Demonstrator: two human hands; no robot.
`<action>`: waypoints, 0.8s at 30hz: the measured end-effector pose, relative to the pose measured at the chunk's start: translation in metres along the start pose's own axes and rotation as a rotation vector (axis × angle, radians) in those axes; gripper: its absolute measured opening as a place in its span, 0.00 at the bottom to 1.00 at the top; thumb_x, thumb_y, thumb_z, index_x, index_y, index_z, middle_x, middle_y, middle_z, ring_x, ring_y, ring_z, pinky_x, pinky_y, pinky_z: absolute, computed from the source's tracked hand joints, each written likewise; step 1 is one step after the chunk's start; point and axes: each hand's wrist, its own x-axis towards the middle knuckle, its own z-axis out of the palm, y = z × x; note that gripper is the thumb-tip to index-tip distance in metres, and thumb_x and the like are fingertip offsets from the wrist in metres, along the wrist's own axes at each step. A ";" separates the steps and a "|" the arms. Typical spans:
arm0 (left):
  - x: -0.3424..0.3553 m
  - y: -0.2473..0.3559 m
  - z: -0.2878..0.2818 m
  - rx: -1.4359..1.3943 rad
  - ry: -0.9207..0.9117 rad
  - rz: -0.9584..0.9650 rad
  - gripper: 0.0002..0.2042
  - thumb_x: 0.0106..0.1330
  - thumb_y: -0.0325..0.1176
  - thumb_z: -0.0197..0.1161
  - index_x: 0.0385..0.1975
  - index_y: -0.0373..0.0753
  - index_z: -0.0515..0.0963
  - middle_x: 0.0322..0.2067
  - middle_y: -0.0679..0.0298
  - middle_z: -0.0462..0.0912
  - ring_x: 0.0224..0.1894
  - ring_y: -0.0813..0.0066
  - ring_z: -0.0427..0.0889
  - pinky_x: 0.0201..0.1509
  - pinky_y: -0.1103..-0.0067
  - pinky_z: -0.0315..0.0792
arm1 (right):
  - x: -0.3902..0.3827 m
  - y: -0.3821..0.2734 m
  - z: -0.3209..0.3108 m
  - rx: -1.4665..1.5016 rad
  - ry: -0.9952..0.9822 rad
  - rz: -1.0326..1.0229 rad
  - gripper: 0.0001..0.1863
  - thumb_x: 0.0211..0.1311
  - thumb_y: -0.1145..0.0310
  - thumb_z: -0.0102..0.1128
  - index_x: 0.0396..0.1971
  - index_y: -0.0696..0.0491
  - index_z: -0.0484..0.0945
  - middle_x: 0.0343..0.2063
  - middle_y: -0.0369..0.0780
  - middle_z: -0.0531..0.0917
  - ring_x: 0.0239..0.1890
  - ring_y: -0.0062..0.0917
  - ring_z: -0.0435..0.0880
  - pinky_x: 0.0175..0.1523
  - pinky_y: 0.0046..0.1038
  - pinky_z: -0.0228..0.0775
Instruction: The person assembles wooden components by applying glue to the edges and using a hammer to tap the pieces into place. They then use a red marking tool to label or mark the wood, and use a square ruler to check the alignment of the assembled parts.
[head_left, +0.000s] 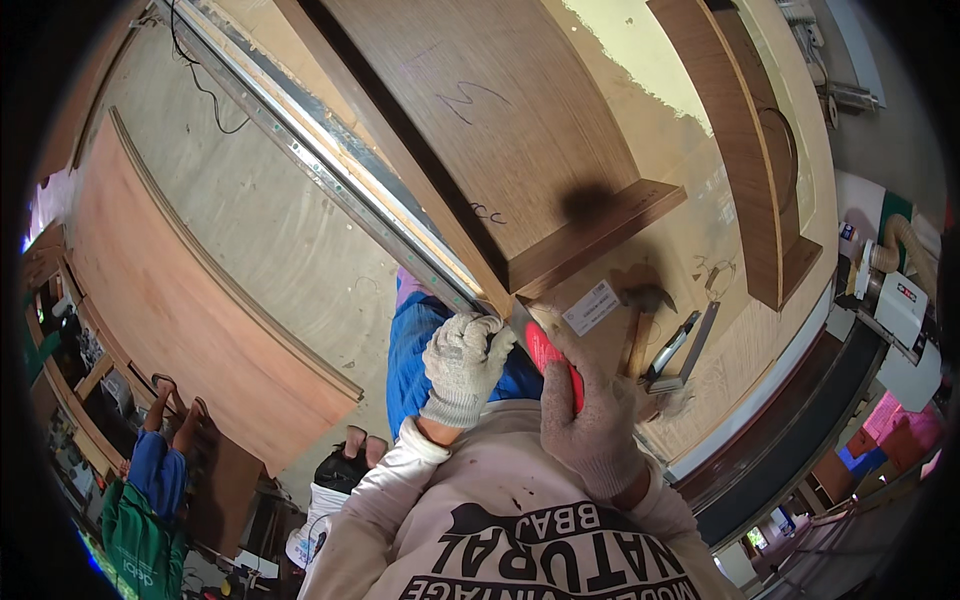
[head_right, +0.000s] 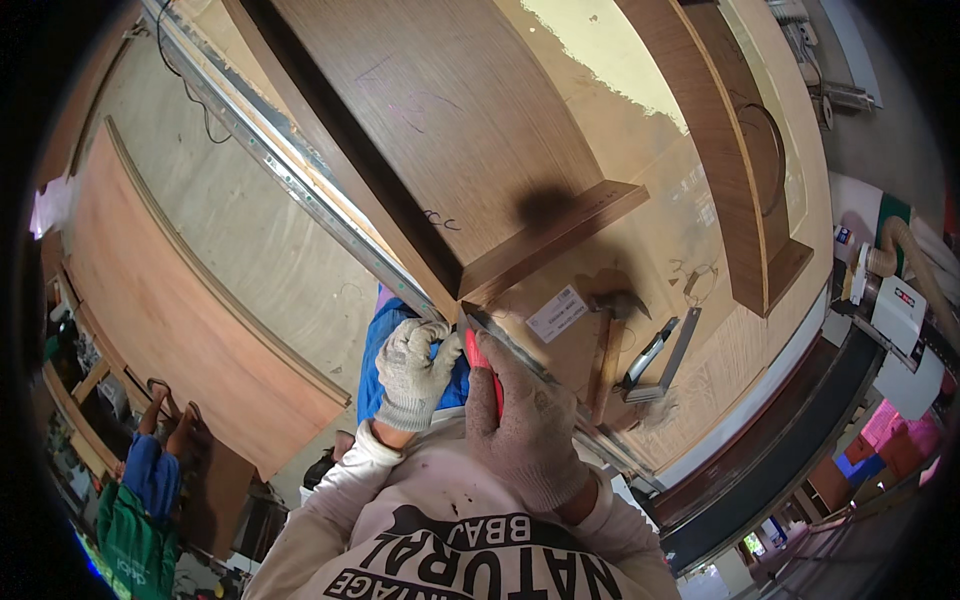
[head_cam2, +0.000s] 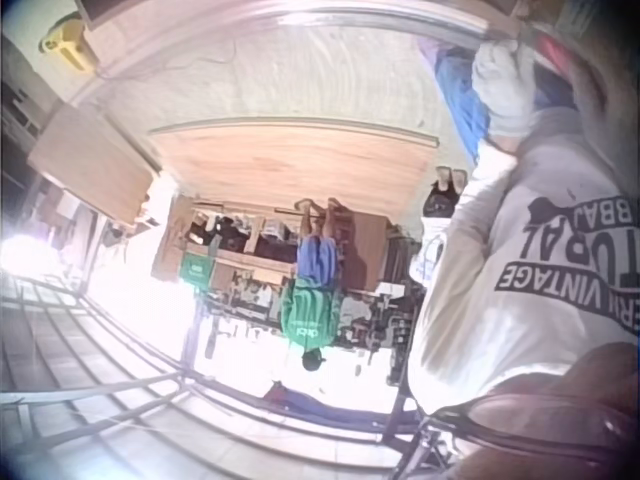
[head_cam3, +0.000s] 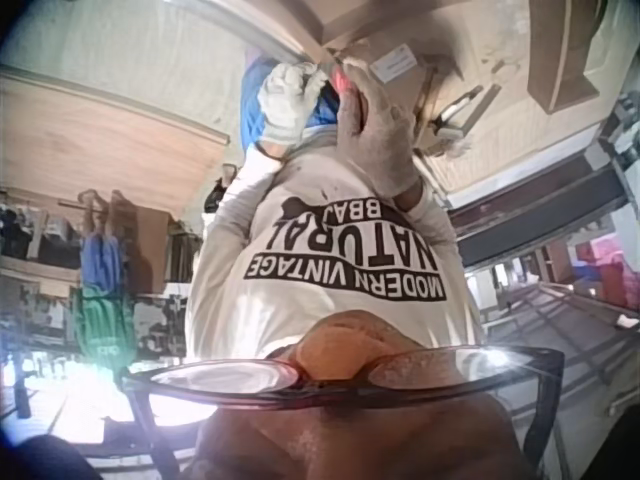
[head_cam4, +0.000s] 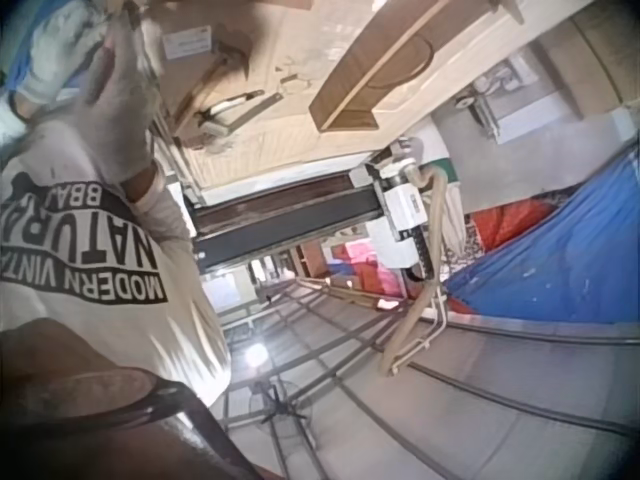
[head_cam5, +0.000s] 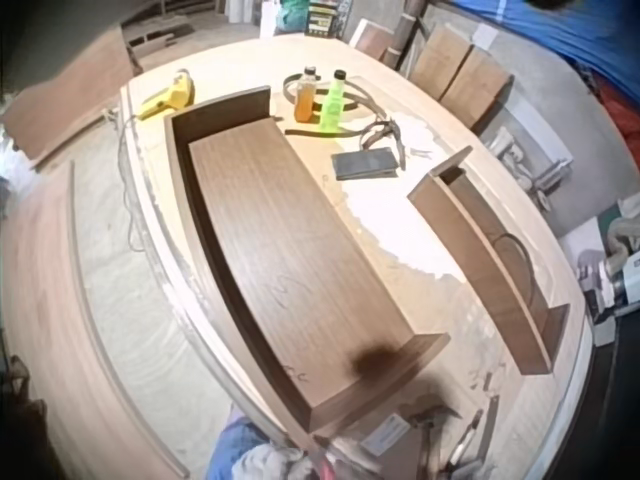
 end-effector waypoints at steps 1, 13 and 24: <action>0.001 -0.001 0.000 -0.002 0.005 0.011 0.12 0.58 0.37 0.75 0.34 0.41 0.79 0.32 0.60 0.83 0.35 0.56 0.84 0.36 0.66 0.77 | 0.002 -0.003 -0.003 -0.009 -0.029 0.022 0.15 0.63 0.75 0.62 0.50 0.60 0.79 0.41 0.55 0.87 0.43 0.47 0.89 0.48 0.40 0.82; -0.001 -0.006 0.006 0.032 0.008 0.031 0.12 0.56 0.34 0.75 0.38 0.46 0.80 0.32 0.62 0.81 0.34 0.58 0.83 0.35 0.65 0.76 | 0.007 -0.004 0.001 -0.020 -0.043 0.031 0.16 0.66 0.74 0.61 0.52 0.61 0.77 0.40 0.56 0.87 0.40 0.47 0.89 0.45 0.41 0.82; 0.000 -0.003 0.002 0.037 -0.005 0.025 0.11 0.56 0.33 0.74 0.38 0.44 0.81 0.34 0.61 0.84 0.36 0.57 0.85 0.37 0.65 0.78 | 0.010 -0.007 0.000 -0.006 -0.098 0.121 0.15 0.69 0.71 0.59 0.52 0.60 0.77 0.36 0.56 0.87 0.38 0.48 0.89 0.43 0.41 0.82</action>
